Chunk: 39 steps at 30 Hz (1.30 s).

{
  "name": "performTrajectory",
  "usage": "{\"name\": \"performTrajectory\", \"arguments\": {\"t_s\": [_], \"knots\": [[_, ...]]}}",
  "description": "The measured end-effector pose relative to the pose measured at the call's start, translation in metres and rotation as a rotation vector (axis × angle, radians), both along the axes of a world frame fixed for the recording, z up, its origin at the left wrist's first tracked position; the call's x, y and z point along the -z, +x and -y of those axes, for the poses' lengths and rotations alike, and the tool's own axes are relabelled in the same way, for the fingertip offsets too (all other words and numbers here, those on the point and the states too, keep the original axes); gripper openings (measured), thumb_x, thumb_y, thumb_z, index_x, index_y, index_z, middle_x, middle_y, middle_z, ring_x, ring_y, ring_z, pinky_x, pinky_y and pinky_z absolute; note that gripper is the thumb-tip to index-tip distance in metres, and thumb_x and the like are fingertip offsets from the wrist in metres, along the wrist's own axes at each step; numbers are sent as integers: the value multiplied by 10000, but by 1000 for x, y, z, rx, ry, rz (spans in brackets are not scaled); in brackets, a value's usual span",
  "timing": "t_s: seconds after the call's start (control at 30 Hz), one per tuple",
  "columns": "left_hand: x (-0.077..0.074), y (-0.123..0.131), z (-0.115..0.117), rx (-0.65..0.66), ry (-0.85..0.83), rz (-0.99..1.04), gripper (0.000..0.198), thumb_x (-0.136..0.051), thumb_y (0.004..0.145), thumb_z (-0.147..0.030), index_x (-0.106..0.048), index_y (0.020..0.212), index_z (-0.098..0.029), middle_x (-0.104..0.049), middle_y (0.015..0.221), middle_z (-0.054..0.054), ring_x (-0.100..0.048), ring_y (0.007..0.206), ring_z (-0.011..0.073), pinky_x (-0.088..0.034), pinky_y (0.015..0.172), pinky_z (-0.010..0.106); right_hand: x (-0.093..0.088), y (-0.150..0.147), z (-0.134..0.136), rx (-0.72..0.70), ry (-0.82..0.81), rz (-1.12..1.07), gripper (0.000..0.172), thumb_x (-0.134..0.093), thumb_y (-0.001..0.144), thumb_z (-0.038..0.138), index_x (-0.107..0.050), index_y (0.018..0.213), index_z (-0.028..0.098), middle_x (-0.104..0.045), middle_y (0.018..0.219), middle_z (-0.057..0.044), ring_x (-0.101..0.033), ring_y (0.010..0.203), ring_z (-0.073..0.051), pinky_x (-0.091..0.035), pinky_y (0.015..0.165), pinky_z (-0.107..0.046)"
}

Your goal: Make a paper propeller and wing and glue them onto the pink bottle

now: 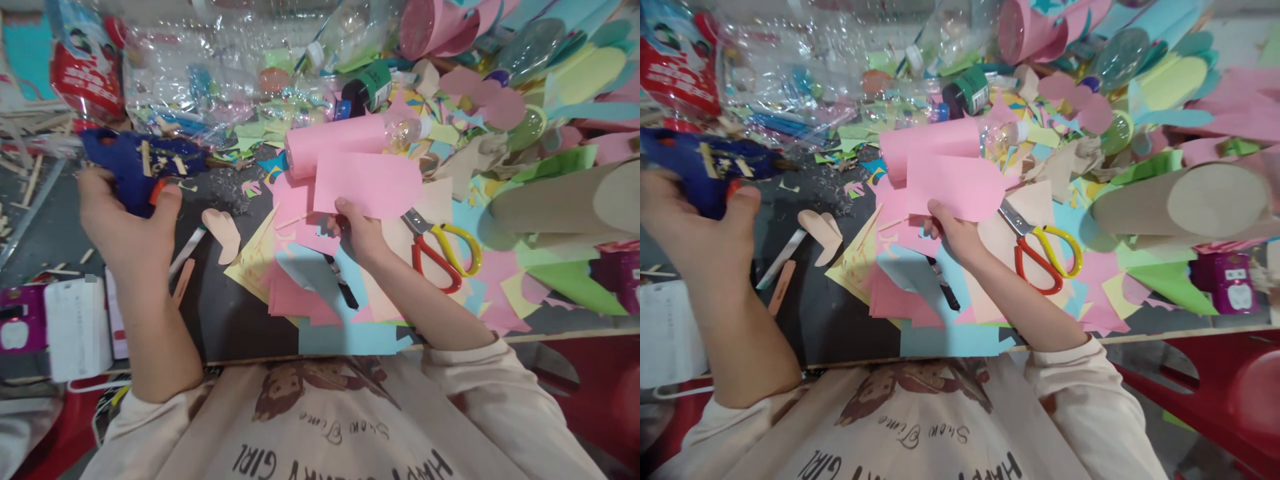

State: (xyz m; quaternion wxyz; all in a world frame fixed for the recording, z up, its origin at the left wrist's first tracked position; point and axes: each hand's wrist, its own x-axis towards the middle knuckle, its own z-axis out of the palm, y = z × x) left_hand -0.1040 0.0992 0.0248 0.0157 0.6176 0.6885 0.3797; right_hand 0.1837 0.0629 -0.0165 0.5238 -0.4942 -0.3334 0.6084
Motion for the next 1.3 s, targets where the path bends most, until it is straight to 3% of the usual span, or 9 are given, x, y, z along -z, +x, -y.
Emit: {"name": "performTrajectory", "arguments": {"t_s": [0.07,0.17,0.27,0.43,0.57,0.73,0.93,1.3], "knots": [[-14,26,8,-27,129,-16,471,-679,596,-241,-514,1034,-184,-657,1007,66,-618,995,270,-490,957,441,0,0,0,-4,-2,15,424,-689,726,573,-536,548,220,-553,481,33,-449,406,-86,-365,425,-254],[-24,57,16,76,-20,-17,657,-759,525,-286,-514,1123,-170,-657,1097,106,-620,1048,301,-513,917,430,-1,1,0,-5,2,34,424,-680,737,562,-515,544,223,-528,469,45,-442,400,-82,-389,445,-256],[-19,68,20,80,-182,-46,714,-784,514,-291,-502,1160,-175,-672,1046,115,-646,995,319,-524,866,436,-2,2,0,0,9,31,398,-668,759,504,-501,532,222,-506,458,52,-434,394,-73,-397,454,-249],[-4,63,25,73,-211,-68,668,-745,545,-345,-488,1137,-173,-652,932,113,-658,901,336,-509,789,441,-1,2,0,19,-9,52,367,-651,774,442,-491,529,221,-495,450,54,-418,394,-69,-386,440,-236],[5,59,29,110,-225,-36,535,-697,625,-339,-508,1112,-221,-641,885,76,-675,909,328,-505,818,441,0,3,0,13,-14,60,368,-656,769,451,-483,538,222,-481,455,61,-398,384,-64,-387,433,-235],[15,55,29,146,-155,-74,484,-701,598,-298,-535,1048,-232,-666,884,74,-689,902,329,-549,796,434,-1,3,0,20,-38,81,362,-654,771,444,-483,540,224,-473,452,61,-388,375,-62,-374,419,-236],[14,57,29,179,-158,-88,376,-691,628,-269,-544,973,-243,-663,838,49,-683,825,284,-555,751,404,-1,3,1,21,-24,56,331,-647,784,380,-496,536,221,-483,456,54,-399,380,-65,-367,420,-235],[17,56,27,202,-206,-51,391,-687,611,-262,-532,969,-233,-641,846,58,-680,912,318,-545,817,424,-3,3,1,0,-24,47,305,-625,783,339,-510,529,215,-493,457,51,-399,379,-63,-364,430,-238]]}}
